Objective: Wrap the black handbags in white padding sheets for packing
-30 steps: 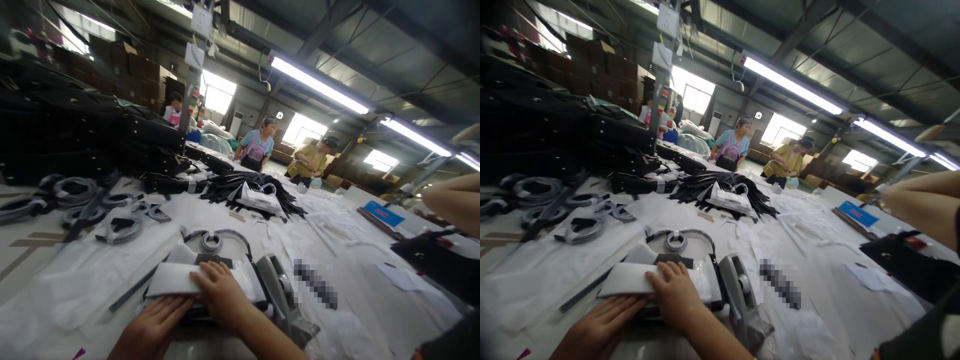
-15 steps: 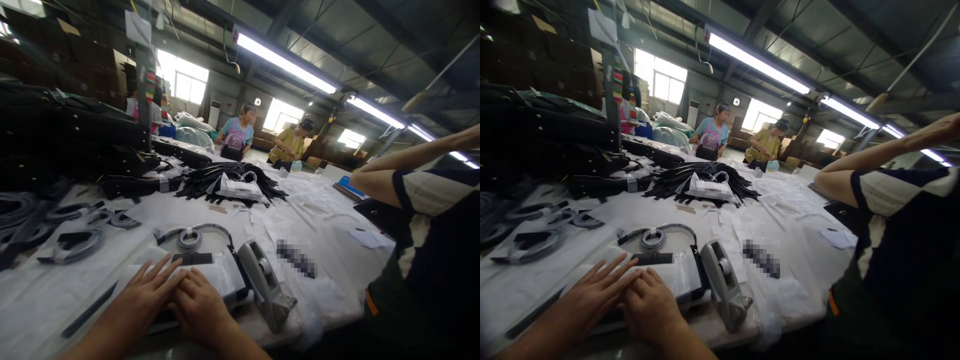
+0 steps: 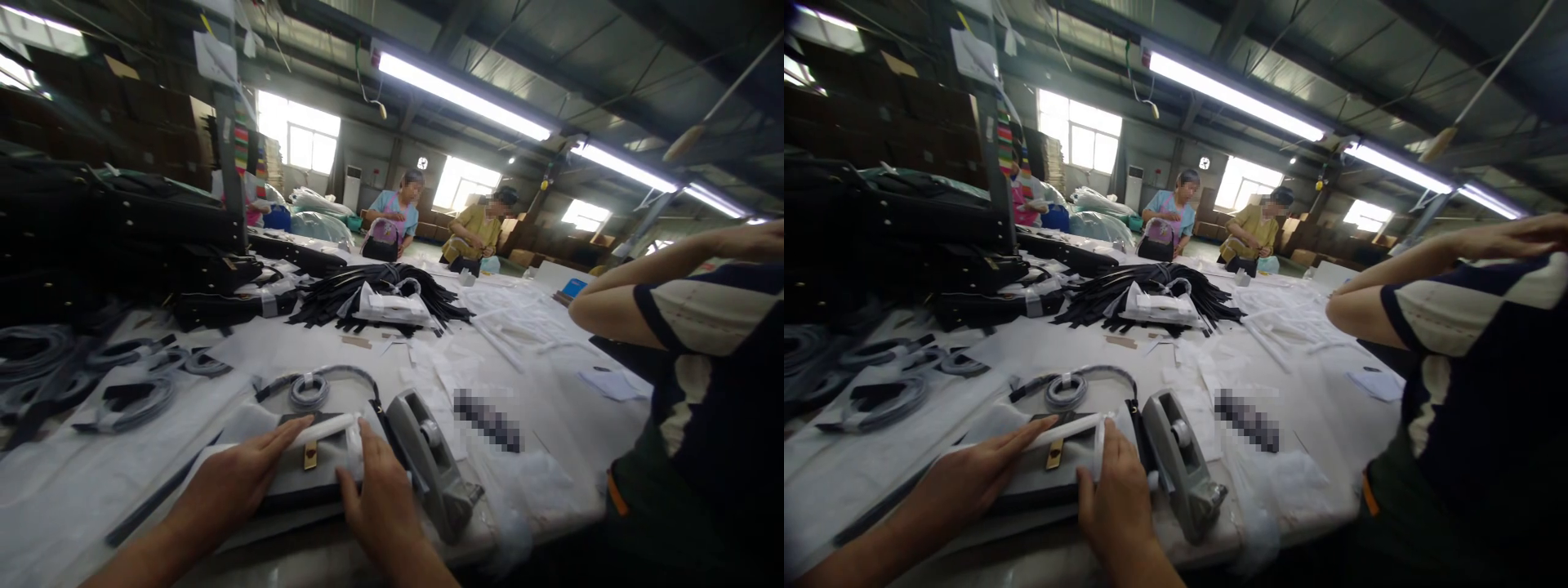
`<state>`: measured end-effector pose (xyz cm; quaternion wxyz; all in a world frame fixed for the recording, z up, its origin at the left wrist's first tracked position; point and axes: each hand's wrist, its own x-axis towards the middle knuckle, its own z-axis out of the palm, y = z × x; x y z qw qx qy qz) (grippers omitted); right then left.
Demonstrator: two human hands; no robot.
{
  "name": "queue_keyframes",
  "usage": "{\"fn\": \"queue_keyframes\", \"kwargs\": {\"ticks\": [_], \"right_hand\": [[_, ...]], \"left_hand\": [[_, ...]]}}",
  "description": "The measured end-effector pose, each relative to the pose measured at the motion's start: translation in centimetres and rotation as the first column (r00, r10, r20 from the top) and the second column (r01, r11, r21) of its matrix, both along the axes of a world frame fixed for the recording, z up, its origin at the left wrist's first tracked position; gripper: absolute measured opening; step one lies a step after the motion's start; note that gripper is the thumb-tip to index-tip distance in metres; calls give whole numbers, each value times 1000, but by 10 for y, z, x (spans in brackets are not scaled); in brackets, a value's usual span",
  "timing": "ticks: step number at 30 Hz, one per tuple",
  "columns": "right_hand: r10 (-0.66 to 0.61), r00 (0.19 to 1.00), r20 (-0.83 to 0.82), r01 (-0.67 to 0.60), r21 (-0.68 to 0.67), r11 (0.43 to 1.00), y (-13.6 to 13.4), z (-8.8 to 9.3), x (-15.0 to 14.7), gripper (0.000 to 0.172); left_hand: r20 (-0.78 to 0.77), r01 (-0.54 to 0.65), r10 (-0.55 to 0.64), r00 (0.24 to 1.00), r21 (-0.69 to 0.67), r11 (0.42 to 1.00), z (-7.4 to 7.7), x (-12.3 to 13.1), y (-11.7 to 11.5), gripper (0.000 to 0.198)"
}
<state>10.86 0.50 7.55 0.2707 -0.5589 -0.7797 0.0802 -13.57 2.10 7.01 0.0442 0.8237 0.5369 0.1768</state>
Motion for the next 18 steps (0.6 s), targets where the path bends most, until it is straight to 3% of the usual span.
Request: {"fn": "queue_keyframes", "kwargs": {"ticks": [3,7,11,13,18], "right_hand": [[-59,991,120,76,-143,987,11,15,-7,54],[-56,964,258,123,-253,960,26,27,-14,37],[-51,935,351,161,-292,943,33,32,-17,35],[-54,926,373,174,-296,939,34,33,-17,33],[-79,912,402,196,-258,946,31,30,-14,23]], "left_hand": [[35,23,-23,999,15,1000,-2,4,-3,67],[-89,118,-127,988,-96,988,16,13,5,71],[-31,350,-353,935,-70,934,29,22,21,57],[62,429,-425,903,-62,901,22,22,26,55],[202,440,-428,881,-15,898,-16,12,22,51]]}}
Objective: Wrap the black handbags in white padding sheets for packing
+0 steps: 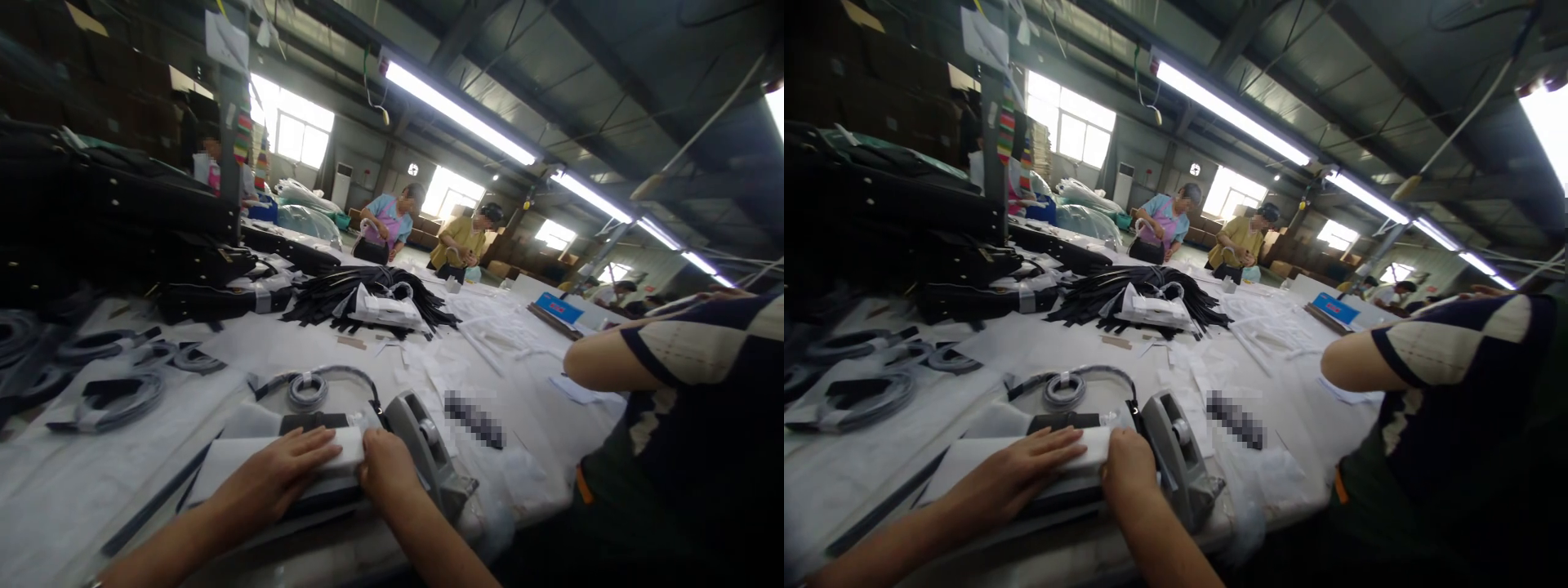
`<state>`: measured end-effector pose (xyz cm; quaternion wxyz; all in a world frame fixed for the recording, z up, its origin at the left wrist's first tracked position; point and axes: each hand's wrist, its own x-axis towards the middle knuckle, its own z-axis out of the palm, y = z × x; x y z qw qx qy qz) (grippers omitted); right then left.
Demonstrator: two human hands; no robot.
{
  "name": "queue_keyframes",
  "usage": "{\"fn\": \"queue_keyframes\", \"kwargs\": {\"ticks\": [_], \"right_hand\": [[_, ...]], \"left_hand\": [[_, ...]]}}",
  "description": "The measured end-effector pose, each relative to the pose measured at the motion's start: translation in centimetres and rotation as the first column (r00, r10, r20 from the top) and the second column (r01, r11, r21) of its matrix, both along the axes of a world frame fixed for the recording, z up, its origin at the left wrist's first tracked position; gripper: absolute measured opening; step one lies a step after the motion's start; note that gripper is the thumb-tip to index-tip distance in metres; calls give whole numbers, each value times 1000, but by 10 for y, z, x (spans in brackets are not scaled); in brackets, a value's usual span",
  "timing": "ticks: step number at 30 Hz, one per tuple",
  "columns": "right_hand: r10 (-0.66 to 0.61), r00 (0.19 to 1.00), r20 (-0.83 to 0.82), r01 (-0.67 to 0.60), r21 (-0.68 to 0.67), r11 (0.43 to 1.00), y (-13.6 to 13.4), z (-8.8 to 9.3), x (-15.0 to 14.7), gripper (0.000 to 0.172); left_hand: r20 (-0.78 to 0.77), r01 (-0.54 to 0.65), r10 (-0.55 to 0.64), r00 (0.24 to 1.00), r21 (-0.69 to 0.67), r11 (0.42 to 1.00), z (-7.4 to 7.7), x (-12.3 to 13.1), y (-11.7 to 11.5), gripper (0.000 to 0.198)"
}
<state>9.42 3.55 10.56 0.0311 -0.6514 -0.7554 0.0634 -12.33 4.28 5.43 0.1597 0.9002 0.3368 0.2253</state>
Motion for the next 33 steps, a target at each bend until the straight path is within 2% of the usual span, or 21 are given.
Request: {"fn": "queue_keyframes", "kwargs": {"ticks": [2,5,12,19,22,27,33], "right_hand": [[-14,1000,5,14,44,999,-2,-3,1,18],[-31,1000,2,30,123,992,-6,-8,4,17],[-33,999,-25,38,254,966,-9,-11,7,15],[3,997,-78,21,299,954,-10,-11,5,14],[20,996,-91,9,305,952,-11,-13,4,14],[59,994,-93,-27,318,948,-13,-19,3,15],[118,986,-118,-65,379,923,-16,-36,2,17]], "left_hand": [[37,-10,10,999,9,1000,-11,-2,-4,49],[27,-31,31,999,-15,999,-14,0,-6,50],[-31,-25,22,999,-76,997,1,4,-7,50],[-92,-107,97,991,-110,988,13,10,-5,46],[-125,-81,68,990,-106,991,19,15,-3,46],[-183,2,-20,983,-98,995,20,26,-4,69],[-169,-14,-1,986,-90,996,8,39,-5,78]]}}
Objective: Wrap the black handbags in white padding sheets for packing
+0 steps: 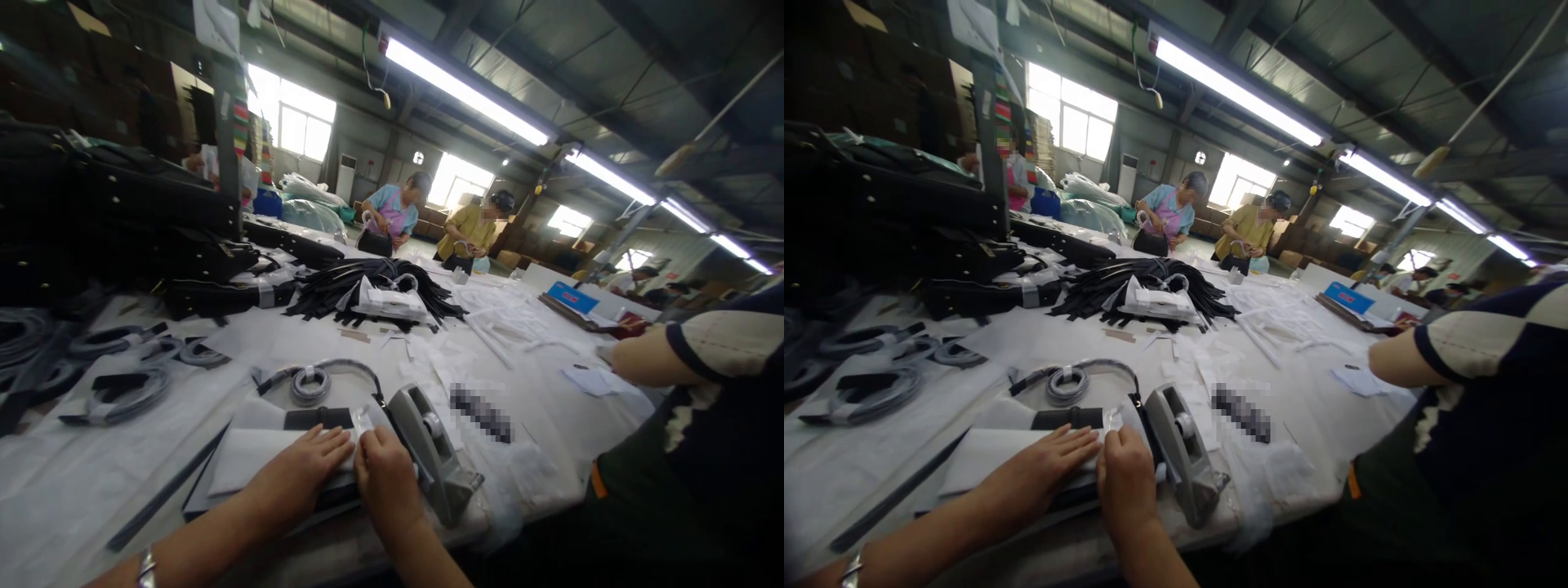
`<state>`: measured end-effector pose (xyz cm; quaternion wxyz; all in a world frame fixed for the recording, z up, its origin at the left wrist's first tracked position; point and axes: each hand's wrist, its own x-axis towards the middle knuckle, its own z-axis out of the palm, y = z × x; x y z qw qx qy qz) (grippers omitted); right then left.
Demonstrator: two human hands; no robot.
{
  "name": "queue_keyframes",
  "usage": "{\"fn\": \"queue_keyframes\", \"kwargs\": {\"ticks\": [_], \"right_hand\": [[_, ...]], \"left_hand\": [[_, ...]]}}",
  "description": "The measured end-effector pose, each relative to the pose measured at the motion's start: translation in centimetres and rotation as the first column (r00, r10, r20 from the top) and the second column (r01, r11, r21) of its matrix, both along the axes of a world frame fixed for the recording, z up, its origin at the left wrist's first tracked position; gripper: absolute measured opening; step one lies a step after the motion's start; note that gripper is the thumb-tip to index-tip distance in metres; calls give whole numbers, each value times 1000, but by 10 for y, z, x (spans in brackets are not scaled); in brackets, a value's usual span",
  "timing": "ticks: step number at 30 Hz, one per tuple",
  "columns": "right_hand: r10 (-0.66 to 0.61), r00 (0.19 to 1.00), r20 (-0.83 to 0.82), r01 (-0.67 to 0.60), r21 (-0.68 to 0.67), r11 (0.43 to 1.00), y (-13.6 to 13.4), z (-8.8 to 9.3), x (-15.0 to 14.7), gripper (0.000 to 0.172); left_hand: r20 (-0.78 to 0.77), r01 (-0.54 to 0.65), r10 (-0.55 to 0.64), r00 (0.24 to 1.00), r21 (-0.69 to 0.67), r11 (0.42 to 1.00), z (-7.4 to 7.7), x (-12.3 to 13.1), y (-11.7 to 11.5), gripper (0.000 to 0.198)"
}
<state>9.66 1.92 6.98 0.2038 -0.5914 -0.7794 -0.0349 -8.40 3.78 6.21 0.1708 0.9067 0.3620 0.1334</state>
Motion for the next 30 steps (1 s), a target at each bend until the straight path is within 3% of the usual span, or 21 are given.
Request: {"fn": "queue_keyframes", "kwargs": {"ticks": [4,7,10,14,19,25,30], "right_hand": [[65,996,-53,-62,49,997,-5,-12,-2,17],[82,991,-102,-77,52,996,-11,-10,4,18],[118,975,-187,-96,125,988,-12,-4,24,23],[84,962,-260,-15,255,967,-5,-7,57,31],[11,937,-350,39,135,990,-8,-21,69,29],[49,942,-333,-34,51,998,-9,-21,71,26],[73,971,-226,-68,26,997,-12,-25,73,47]], "left_hand": [[22,3,-2,1000,-44,999,-7,6,4,77],[59,6,-2,998,-60,998,-9,5,6,70],[101,-1,2,995,-8,1000,-11,-1,6,55],[109,-50,39,993,97,994,-16,-8,5,56],[-5,-64,66,998,161,985,-12,-13,10,48],[-198,108,-60,978,240,965,14,-38,23,51],[-151,29,23,988,334,942,-8,-44,17,55]]}}
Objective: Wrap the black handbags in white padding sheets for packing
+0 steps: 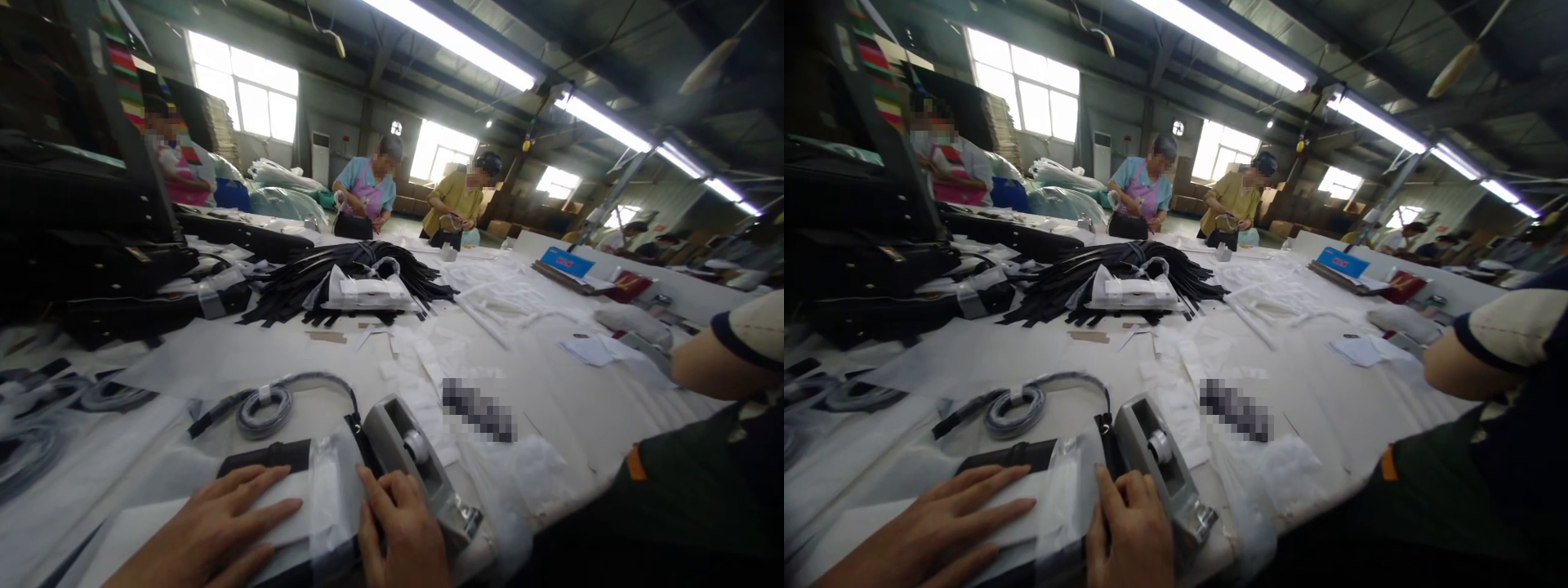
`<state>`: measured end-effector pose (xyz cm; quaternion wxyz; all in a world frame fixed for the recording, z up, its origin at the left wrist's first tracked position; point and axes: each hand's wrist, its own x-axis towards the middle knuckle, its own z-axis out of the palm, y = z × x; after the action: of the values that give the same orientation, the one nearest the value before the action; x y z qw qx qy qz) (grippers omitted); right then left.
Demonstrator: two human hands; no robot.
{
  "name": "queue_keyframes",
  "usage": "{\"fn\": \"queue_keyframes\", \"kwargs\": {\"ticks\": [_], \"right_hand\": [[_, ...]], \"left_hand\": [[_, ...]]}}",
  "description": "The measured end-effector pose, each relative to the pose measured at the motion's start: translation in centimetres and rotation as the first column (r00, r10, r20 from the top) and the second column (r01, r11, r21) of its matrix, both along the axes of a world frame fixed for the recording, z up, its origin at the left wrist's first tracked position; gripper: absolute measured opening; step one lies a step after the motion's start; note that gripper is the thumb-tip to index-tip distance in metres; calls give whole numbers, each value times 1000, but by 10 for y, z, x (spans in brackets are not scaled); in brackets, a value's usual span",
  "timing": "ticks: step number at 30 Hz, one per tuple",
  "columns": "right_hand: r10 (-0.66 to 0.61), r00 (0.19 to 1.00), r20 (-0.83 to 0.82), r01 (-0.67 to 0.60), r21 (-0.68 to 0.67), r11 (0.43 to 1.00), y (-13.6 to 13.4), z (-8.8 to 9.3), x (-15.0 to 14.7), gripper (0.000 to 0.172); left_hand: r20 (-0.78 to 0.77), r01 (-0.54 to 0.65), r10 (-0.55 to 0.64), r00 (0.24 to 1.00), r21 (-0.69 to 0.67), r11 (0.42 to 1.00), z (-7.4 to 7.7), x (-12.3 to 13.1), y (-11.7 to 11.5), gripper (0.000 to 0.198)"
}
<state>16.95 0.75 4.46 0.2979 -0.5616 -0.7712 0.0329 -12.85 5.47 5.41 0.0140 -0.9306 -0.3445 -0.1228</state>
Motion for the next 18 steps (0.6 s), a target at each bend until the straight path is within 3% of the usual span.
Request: {"fn": "queue_keyframes", "kwargs": {"ticks": [3,8,10,15,18], "right_hand": [[-52,999,-5,52,6,999,-3,-4,-4,52],[-36,995,-95,38,21,999,-3,-16,-8,57],[-28,991,-128,32,34,999,-2,-22,-8,57],[-53,982,-179,55,6,998,-3,-28,-8,57],[-66,985,-163,66,-3,998,-4,-26,-6,67]], "left_hand": [[-3,-51,51,999,-21,998,-14,6,-7,55],[59,-69,69,996,-9,998,-24,17,-7,58],[115,-54,52,992,11,998,-25,24,-5,63],[253,-181,191,948,-64,981,-22,45,-4,63],[282,-167,189,941,-101,981,-16,53,-3,58]]}}
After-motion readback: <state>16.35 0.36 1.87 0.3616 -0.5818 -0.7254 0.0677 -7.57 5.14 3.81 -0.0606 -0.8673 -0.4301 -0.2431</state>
